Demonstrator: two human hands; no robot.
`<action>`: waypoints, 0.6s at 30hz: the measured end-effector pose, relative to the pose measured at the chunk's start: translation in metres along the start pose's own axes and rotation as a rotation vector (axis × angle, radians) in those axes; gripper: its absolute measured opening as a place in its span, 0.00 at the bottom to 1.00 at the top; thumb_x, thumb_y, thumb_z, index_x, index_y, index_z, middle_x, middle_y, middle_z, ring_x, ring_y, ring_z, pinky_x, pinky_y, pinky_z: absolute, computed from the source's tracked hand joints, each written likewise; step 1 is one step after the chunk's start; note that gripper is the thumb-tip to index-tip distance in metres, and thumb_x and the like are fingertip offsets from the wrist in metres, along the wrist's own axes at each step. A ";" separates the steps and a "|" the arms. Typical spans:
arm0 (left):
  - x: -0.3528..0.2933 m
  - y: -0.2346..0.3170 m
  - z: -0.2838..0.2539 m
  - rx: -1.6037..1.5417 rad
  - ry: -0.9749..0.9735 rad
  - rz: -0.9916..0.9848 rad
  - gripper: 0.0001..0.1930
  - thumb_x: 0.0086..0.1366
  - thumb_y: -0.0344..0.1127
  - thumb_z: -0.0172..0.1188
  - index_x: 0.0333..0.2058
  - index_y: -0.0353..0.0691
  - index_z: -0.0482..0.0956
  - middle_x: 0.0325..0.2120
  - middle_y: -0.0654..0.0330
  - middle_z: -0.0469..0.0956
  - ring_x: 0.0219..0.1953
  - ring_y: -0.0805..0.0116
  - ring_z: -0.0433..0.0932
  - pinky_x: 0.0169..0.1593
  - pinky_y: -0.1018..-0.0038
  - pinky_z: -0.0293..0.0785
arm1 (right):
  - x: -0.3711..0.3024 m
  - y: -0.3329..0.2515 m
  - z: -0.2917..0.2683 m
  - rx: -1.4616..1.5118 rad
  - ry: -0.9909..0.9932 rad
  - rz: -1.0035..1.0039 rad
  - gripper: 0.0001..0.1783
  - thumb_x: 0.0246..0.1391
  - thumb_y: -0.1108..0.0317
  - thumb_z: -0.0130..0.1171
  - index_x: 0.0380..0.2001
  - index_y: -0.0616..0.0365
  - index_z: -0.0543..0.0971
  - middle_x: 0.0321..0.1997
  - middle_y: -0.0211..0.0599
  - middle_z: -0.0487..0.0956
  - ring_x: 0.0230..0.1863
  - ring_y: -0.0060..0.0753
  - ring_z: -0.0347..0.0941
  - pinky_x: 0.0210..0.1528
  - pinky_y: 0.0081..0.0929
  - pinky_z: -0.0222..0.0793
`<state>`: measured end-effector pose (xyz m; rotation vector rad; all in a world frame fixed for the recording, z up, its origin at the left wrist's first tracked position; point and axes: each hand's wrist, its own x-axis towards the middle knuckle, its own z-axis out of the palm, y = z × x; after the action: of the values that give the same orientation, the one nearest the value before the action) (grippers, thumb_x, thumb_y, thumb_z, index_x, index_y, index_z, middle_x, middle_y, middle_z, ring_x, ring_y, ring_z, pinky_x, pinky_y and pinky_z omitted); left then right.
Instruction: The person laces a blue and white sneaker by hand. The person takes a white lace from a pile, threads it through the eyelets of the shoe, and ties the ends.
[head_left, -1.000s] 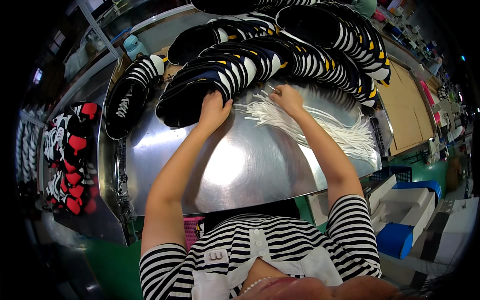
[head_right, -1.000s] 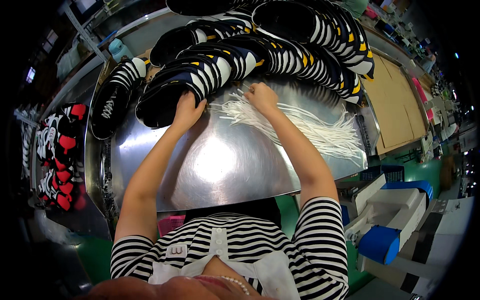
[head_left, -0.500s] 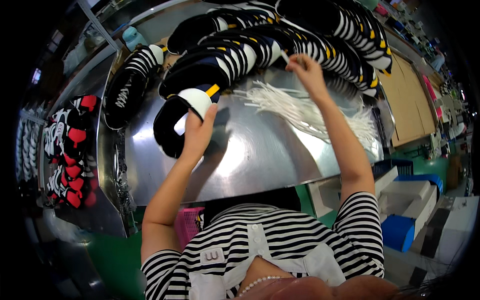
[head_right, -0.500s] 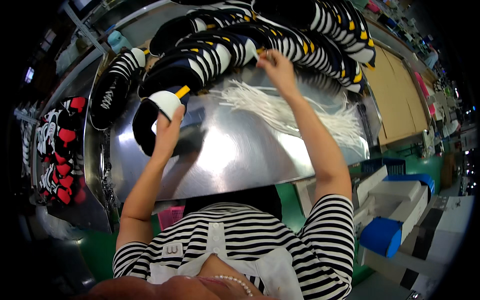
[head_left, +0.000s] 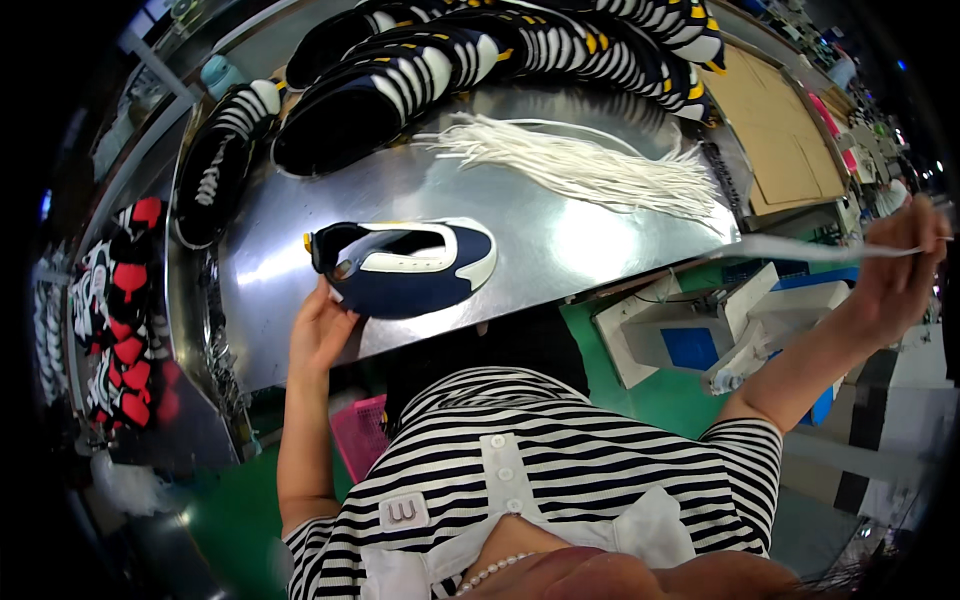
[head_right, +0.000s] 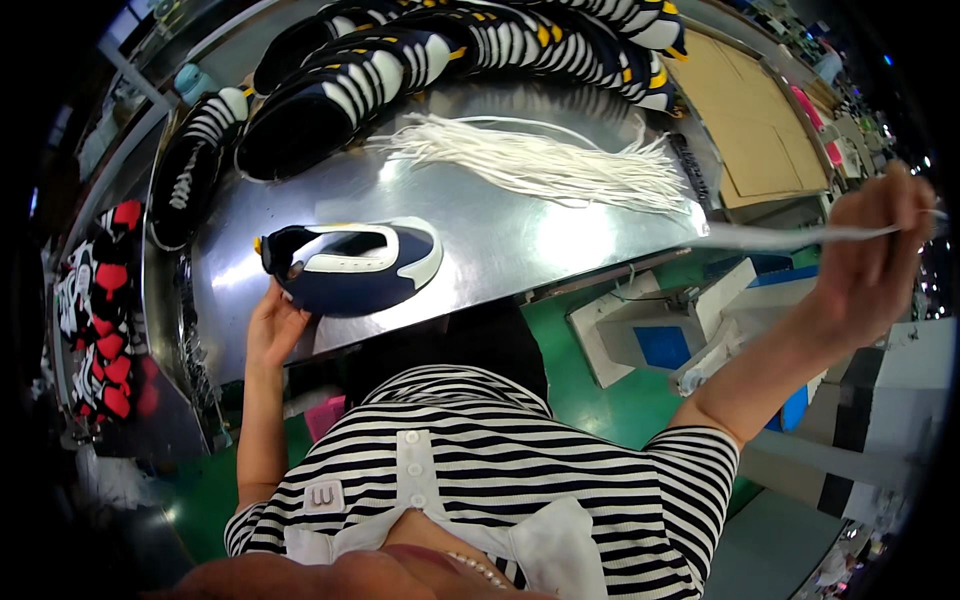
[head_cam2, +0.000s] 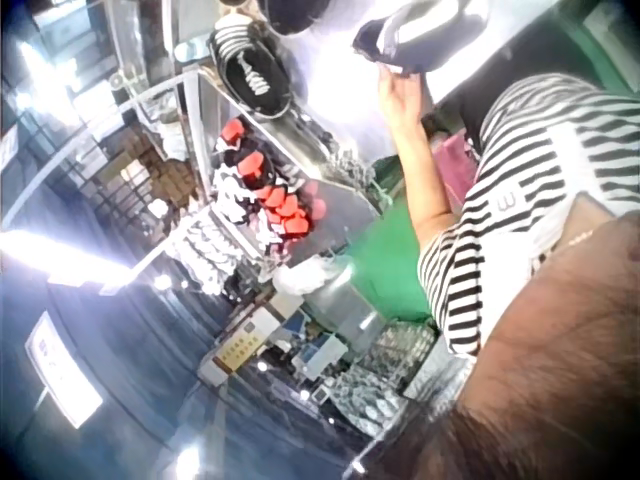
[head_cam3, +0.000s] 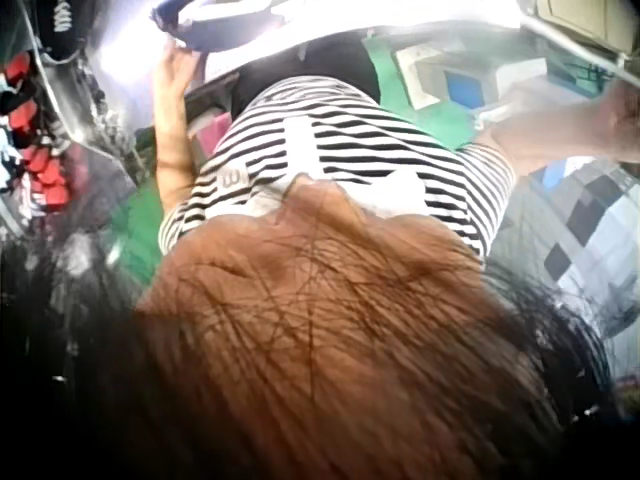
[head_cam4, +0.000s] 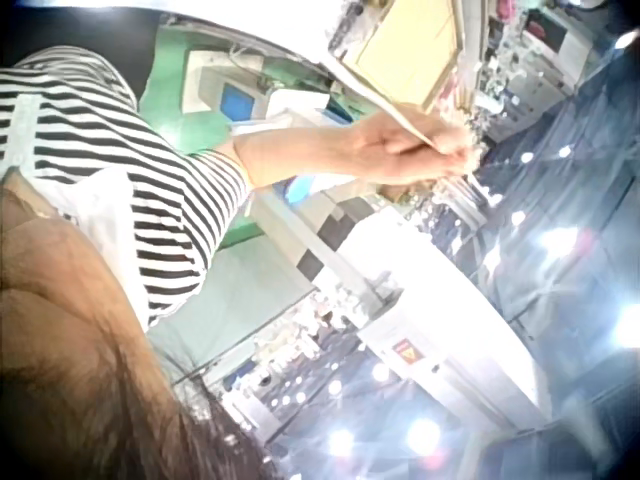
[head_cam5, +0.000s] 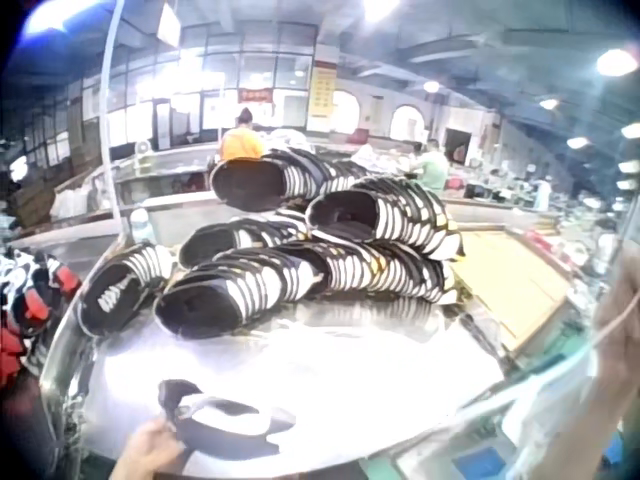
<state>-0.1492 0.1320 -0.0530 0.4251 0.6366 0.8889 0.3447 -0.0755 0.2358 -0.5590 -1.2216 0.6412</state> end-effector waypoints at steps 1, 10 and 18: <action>-0.001 0.001 -0.008 0.101 0.055 -0.002 0.18 0.71 0.40 0.51 0.53 0.36 0.71 0.47 0.54 0.77 0.52 0.63 0.74 0.58 0.64 0.68 | -0.016 0.023 0.008 0.002 0.010 0.046 0.15 0.63 0.65 0.54 0.49 0.61 0.72 0.27 0.20 0.68 0.17 0.07 0.56 0.23 0.09 0.53; -0.038 0.015 0.063 1.972 0.051 1.007 0.17 0.61 0.32 0.62 0.48 0.35 0.73 0.49 0.49 0.73 0.52 0.49 0.72 0.56 0.63 0.68 | -0.133 0.289 0.118 -0.098 0.044 0.903 0.05 0.61 0.69 0.57 0.37 0.58 0.75 0.26 0.28 0.78 0.16 0.08 0.54 0.17 0.12 0.46; 0.067 0.010 0.115 1.162 0.001 -0.653 0.36 0.69 0.64 0.42 0.46 0.30 0.79 0.46 0.50 0.79 0.48 0.59 0.77 0.52 0.70 0.72 | -0.115 0.338 0.143 -0.074 0.144 0.975 0.07 0.61 0.67 0.57 0.37 0.59 0.76 0.28 0.28 0.80 0.15 0.08 0.55 0.17 0.11 0.47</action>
<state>-0.0469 0.1830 0.0155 1.1604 1.1776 -0.1899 0.1323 0.0869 -0.0409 -1.2607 -0.7837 1.3400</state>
